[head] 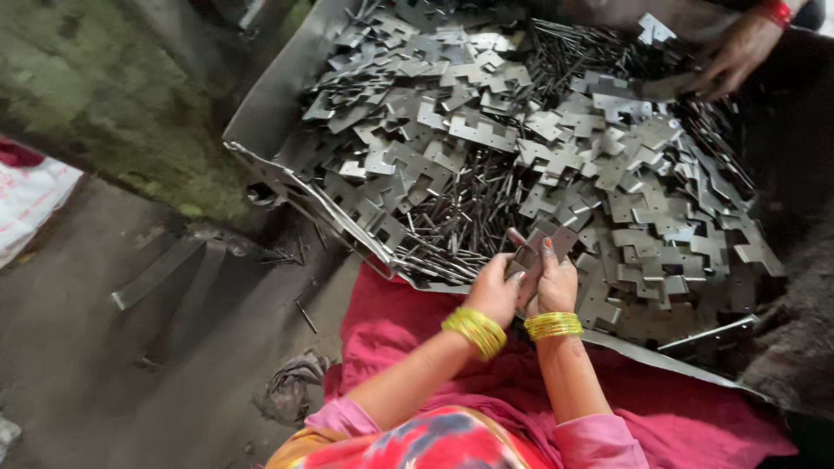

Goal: The person sits on the floor and sorts small metal brackets and pins from a large bin, picking them up by hand and placing them into a separate pile. The task involves repetitive hand movements to separate and organize the metal components.

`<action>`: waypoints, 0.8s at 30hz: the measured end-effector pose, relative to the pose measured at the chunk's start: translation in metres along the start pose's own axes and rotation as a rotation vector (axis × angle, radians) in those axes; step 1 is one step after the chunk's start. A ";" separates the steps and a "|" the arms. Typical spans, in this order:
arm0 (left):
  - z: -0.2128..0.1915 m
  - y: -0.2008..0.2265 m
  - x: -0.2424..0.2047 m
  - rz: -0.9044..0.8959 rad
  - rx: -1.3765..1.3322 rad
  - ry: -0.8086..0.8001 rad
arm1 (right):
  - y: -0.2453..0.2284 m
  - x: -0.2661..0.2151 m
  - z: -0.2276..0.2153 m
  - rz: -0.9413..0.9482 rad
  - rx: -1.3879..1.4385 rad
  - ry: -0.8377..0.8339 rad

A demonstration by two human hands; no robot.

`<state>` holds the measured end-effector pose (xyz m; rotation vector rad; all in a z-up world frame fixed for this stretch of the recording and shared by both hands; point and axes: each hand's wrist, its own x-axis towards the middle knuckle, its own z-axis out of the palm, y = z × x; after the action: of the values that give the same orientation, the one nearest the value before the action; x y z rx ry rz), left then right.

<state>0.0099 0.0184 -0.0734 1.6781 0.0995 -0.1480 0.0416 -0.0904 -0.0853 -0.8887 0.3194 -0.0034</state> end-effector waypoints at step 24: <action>-0.120 0.009 0.264 1.084 1.524 0.054 | -0.326 0.074 -0.313 -0.514 -1.340 1.034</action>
<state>0.2767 0.1306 -0.0929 2.9424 -1.1393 0.8496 0.0681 -0.5453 -0.0407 -2.2586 1.1061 -0.8317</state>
